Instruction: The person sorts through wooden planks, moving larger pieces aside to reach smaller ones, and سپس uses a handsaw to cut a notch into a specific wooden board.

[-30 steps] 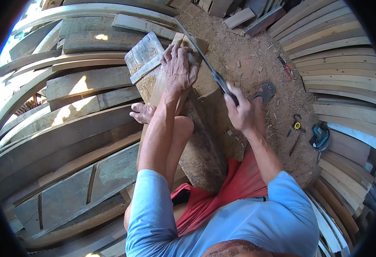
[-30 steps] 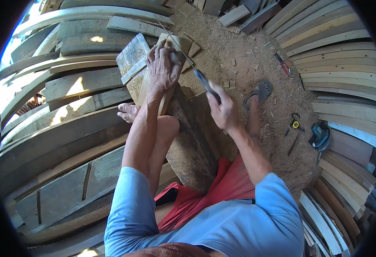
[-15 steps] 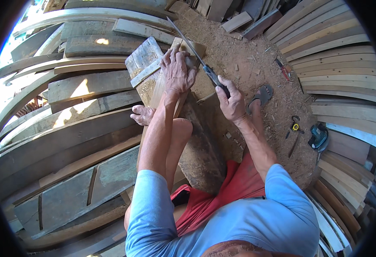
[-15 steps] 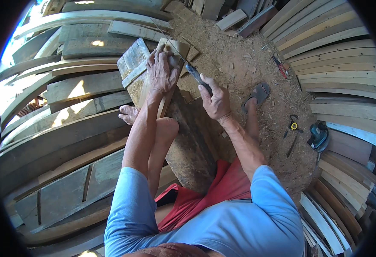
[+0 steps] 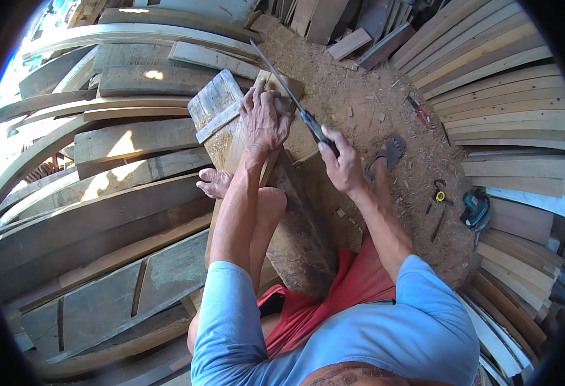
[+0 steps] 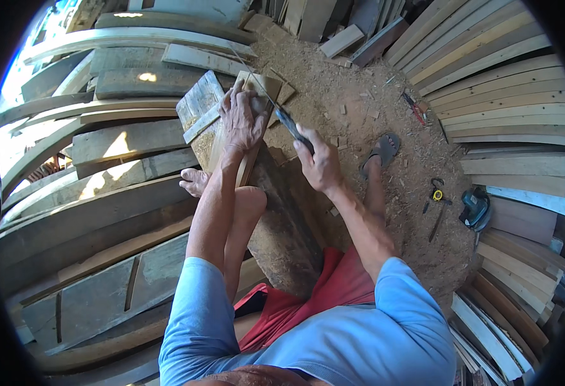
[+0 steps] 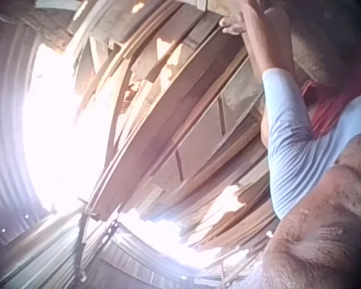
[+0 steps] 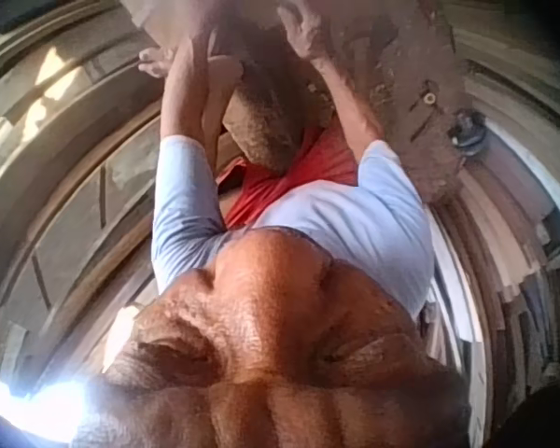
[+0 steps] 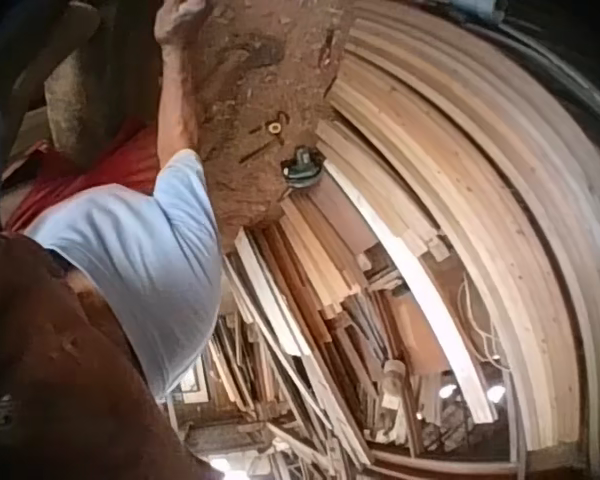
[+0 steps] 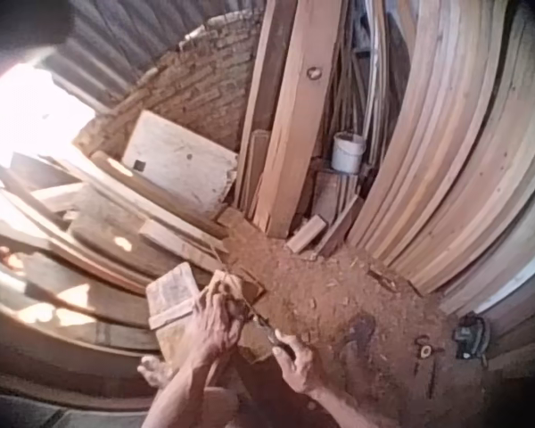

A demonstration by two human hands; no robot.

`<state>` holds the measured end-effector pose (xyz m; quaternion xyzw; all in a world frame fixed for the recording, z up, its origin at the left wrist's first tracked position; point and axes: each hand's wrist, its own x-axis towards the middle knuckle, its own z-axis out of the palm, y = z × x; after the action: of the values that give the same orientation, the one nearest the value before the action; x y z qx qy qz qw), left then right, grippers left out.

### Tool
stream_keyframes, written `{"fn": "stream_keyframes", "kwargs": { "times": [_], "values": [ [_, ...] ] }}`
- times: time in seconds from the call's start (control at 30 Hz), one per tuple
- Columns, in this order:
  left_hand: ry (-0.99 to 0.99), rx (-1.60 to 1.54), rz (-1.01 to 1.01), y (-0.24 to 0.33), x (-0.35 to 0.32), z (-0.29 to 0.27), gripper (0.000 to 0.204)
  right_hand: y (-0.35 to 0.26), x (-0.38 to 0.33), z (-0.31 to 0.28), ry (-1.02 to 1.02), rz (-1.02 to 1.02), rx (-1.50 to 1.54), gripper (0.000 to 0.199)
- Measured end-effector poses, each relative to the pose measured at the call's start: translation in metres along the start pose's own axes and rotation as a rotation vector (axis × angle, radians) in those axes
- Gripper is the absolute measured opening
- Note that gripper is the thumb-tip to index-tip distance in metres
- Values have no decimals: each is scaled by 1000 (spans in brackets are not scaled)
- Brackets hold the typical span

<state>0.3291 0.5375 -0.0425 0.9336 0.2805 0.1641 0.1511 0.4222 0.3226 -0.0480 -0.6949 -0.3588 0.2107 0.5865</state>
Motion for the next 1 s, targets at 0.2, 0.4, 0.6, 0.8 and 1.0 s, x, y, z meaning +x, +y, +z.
{"fn": "stream_keyframes", "kwargs": {
  "times": [0.2,0.4,0.6,0.8,1.0],
  "values": [
    [0,-8,-9,2,-5,-3,60,18,-71,-21,38,19,23,30],
    [19,-6,-21,4,-3,-2,60,-5,6,2,0,22,1,31],
    [51,-51,-24,1,0,-5,63,-1,-120,-61,-37,173,-6,32],
    [51,-47,-25,2,2,-7,71,-45,-176,-129,-18,304,-62,34],
    [133,280,-228,20,-15,1,85,-48,-179,-152,11,381,-144,39]
  ]
}}
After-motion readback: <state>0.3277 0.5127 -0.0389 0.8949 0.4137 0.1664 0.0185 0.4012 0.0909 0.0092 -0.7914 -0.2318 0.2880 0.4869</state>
